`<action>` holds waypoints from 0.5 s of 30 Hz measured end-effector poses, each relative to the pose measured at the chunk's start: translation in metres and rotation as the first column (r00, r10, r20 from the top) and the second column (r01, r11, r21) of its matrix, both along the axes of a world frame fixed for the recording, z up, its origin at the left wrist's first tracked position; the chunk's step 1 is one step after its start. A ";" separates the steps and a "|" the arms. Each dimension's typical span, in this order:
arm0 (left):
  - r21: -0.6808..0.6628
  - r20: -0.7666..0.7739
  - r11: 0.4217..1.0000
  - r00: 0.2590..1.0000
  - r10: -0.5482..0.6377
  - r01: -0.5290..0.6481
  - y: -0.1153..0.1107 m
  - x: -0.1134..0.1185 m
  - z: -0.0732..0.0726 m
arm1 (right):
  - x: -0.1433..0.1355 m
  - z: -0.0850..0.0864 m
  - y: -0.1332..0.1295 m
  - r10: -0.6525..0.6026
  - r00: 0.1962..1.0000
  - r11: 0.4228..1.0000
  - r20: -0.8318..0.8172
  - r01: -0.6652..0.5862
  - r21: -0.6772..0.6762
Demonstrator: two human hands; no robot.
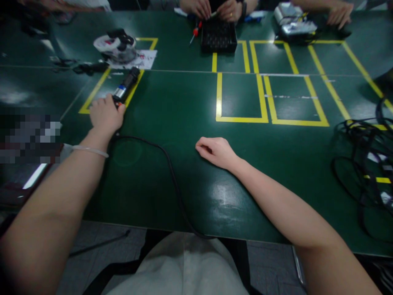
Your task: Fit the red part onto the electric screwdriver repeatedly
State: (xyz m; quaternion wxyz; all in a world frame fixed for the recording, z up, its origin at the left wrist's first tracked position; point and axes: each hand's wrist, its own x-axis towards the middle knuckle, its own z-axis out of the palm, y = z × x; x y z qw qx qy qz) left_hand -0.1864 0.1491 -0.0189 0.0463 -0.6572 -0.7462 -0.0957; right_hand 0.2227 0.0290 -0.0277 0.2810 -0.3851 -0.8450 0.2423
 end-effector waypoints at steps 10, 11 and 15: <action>0.004 -0.057 1.000 0.998 0.008 -0.008 0.000 0.000 -0.002 | 0.000 -0.001 0.001 0.002 1.000 1.000 0.011 -0.002 -0.003; -0.005 -0.056 1.000 0.998 0.009 -0.009 0.000 0.000 -0.001 | 0.000 -0.001 0.001 0.002 1.000 1.000 0.012 -0.002 -0.005; -0.036 -0.041 0.999 0.999 0.029 -0.030 -0.001 0.000 0.002 | 0.000 0.000 0.001 0.001 1.000 1.000 0.016 -0.001 -0.014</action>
